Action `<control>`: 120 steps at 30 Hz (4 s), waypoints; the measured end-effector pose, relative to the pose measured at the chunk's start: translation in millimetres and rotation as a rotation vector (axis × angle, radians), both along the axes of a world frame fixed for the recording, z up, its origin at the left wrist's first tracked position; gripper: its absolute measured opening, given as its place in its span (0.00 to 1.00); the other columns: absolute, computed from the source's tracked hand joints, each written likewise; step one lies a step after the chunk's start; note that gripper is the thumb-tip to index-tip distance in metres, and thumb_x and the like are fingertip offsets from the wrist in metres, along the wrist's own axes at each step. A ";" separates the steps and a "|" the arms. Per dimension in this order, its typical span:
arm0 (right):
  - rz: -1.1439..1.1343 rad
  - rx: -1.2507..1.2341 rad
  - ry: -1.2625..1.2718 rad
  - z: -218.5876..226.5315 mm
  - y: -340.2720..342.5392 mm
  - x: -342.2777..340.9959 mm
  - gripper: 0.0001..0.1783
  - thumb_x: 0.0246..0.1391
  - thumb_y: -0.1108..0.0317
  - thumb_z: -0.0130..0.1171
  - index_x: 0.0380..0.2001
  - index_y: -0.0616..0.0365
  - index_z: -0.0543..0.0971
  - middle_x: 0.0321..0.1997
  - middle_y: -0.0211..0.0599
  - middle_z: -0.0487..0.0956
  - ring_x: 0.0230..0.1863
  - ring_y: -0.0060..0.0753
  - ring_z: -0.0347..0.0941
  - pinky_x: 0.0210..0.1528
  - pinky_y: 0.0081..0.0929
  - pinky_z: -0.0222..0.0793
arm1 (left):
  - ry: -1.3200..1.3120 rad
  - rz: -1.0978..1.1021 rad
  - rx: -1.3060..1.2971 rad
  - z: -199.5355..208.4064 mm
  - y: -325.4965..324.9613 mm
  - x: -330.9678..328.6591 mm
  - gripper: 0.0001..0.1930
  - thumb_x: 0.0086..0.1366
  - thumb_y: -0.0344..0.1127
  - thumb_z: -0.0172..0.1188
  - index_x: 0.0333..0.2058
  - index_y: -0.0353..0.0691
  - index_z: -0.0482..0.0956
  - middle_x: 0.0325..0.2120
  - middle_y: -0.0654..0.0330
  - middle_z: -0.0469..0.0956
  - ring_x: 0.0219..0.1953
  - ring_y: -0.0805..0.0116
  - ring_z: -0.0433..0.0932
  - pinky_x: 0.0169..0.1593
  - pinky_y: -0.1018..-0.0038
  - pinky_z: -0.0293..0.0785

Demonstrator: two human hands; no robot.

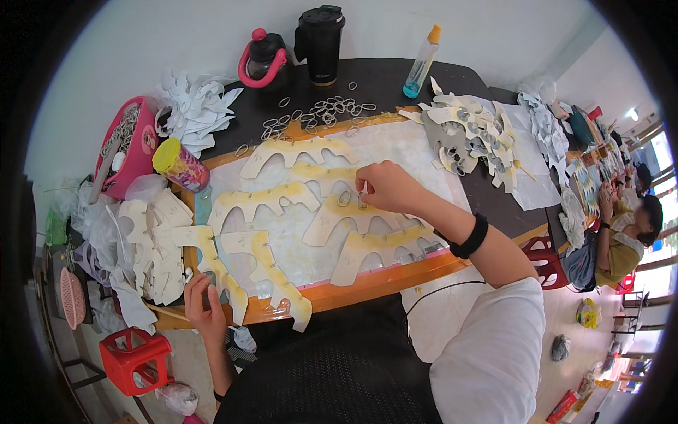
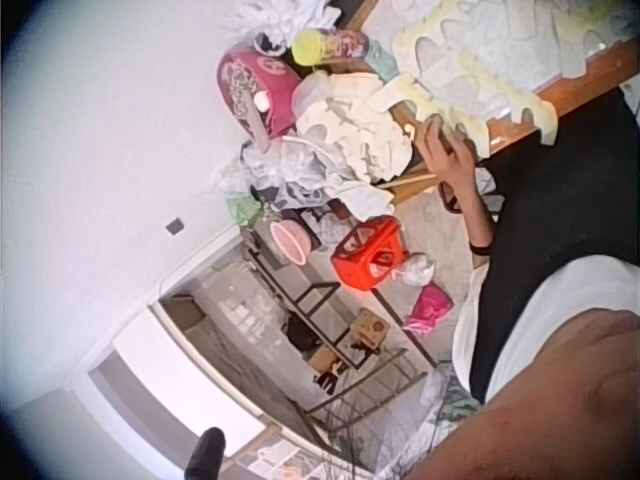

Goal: Placing metal rings or buckles onto pre-cut shoe upper components on a workbench.

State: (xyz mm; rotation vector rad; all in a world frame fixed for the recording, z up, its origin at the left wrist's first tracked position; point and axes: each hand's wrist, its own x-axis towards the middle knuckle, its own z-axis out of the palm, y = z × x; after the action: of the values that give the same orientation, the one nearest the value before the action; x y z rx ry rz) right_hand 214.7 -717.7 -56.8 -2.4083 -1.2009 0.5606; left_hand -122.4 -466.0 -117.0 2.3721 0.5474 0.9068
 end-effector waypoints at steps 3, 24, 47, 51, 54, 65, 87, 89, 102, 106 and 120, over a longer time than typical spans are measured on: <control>0.007 0.001 -0.028 4.5 1.6 1.3 0.07 0.42 0.69 0.63 0.27 0.59 0.80 0.24 0.38 0.81 0.29 0.38 0.79 0.34 0.32 0.73 | -0.006 0.004 -0.007 1.3 -1.4 1.2 0.08 0.61 0.22 0.54 0.40 0.30 0.77 0.41 0.48 0.76 0.44 0.55 0.76 0.50 0.66 0.71; 0.541 0.231 -0.448 -46.2 263.4 -62.8 0.06 0.47 0.74 0.55 0.29 0.63 0.78 0.36 0.47 0.78 0.42 0.49 0.77 0.42 0.41 0.74 | -0.149 0.011 -0.046 -5.3 -11.4 11.1 0.09 0.57 0.25 0.61 0.38 0.33 0.78 0.39 0.49 0.76 0.40 0.52 0.77 0.44 0.67 0.73; 0.049 0.112 0.695 1.0 103.1 -65.9 0.11 0.44 0.77 0.63 0.35 0.65 0.80 0.27 0.34 0.79 0.29 0.23 0.79 0.32 0.18 0.76 | -0.134 -0.013 -0.033 -4.3 -14.0 14.4 0.10 0.57 0.25 0.61 0.38 0.32 0.77 0.39 0.49 0.75 0.39 0.52 0.77 0.42 0.68 0.74; -0.030 0.132 0.734 -4.0 100.7 -70.7 0.09 0.49 0.75 0.62 0.35 0.66 0.79 0.31 0.35 0.80 0.31 0.23 0.80 0.35 0.17 0.77 | -0.130 -0.004 -0.066 -3.4 -14.3 13.0 0.09 0.56 0.24 0.60 0.38 0.32 0.77 0.39 0.49 0.76 0.40 0.53 0.77 0.44 0.68 0.73; -0.002 0.065 0.687 -1.6 100.2 -73.0 0.08 0.49 0.75 0.62 0.34 0.65 0.79 0.29 0.34 0.80 0.30 0.22 0.80 0.35 0.18 0.77 | -0.140 0.004 -0.077 -2.1 -14.9 12.1 0.09 0.56 0.23 0.60 0.38 0.32 0.78 0.39 0.49 0.76 0.41 0.53 0.77 0.45 0.68 0.73; 0.395 0.117 -0.008 -6.8 91.7 -81.4 0.08 0.46 0.67 0.62 0.26 0.62 0.79 0.26 0.42 0.80 0.29 0.43 0.77 0.35 0.36 0.73 | -0.115 0.014 -0.034 -2.8 -15.5 9.7 0.11 0.55 0.24 0.62 0.38 0.33 0.78 0.39 0.49 0.76 0.39 0.51 0.77 0.43 0.67 0.74; 0.381 0.130 -0.541 -38.2 238.3 31.6 0.09 0.46 0.76 0.55 0.33 0.57 0.79 0.37 0.42 0.78 0.44 0.45 0.75 0.45 0.39 0.72 | -0.127 0.033 -0.064 -9.5 -15.3 11.8 0.10 0.56 0.23 0.60 0.38 0.33 0.78 0.40 0.48 0.76 0.41 0.53 0.77 0.45 0.68 0.73; 0.343 0.219 -0.441 -33.1 231.6 38.0 0.08 0.45 0.75 0.58 0.31 0.56 0.80 0.34 0.43 0.79 0.39 0.45 0.77 0.41 0.38 0.73 | -0.132 0.026 -0.069 -7.9 -16.7 12.3 0.10 0.56 0.23 0.60 0.38 0.33 0.78 0.40 0.48 0.76 0.41 0.53 0.77 0.45 0.67 0.73; 0.176 0.008 0.627 11.9 104.5 -59.4 0.05 0.49 0.76 0.63 0.27 0.64 0.76 0.26 0.33 0.78 0.26 0.20 0.77 0.28 0.18 0.74 | -0.120 0.028 -0.021 -3.9 -18.3 12.8 0.11 0.56 0.26 0.62 0.39 0.33 0.77 0.39 0.49 0.76 0.39 0.51 0.78 0.42 0.67 0.75; 0.116 0.094 0.715 -1.7 92.8 -76.7 0.05 0.46 0.75 0.63 0.23 0.64 0.77 0.23 0.34 0.79 0.24 0.23 0.78 0.27 0.20 0.73 | -0.113 0.025 -0.020 -4.4 -17.4 12.2 0.11 0.56 0.26 0.62 0.39 0.32 0.77 0.40 0.49 0.76 0.39 0.52 0.78 0.42 0.67 0.75; 0.336 0.045 0.222 -1.9 82.6 -88.8 0.04 0.46 0.74 0.62 0.24 0.63 0.78 0.25 0.38 0.79 0.27 0.31 0.79 0.30 0.25 0.73 | -0.111 0.020 -0.012 -0.7 -17.7 13.3 0.11 0.55 0.24 0.62 0.39 0.32 0.77 0.40 0.49 0.76 0.40 0.52 0.78 0.43 0.67 0.75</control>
State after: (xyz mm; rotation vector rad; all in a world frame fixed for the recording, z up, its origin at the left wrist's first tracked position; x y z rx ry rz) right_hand 125.9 -635.0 -58.7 -2.0527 -1.5066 0.8657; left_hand -109.1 -483.7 -117.7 2.2929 0.5314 1.0342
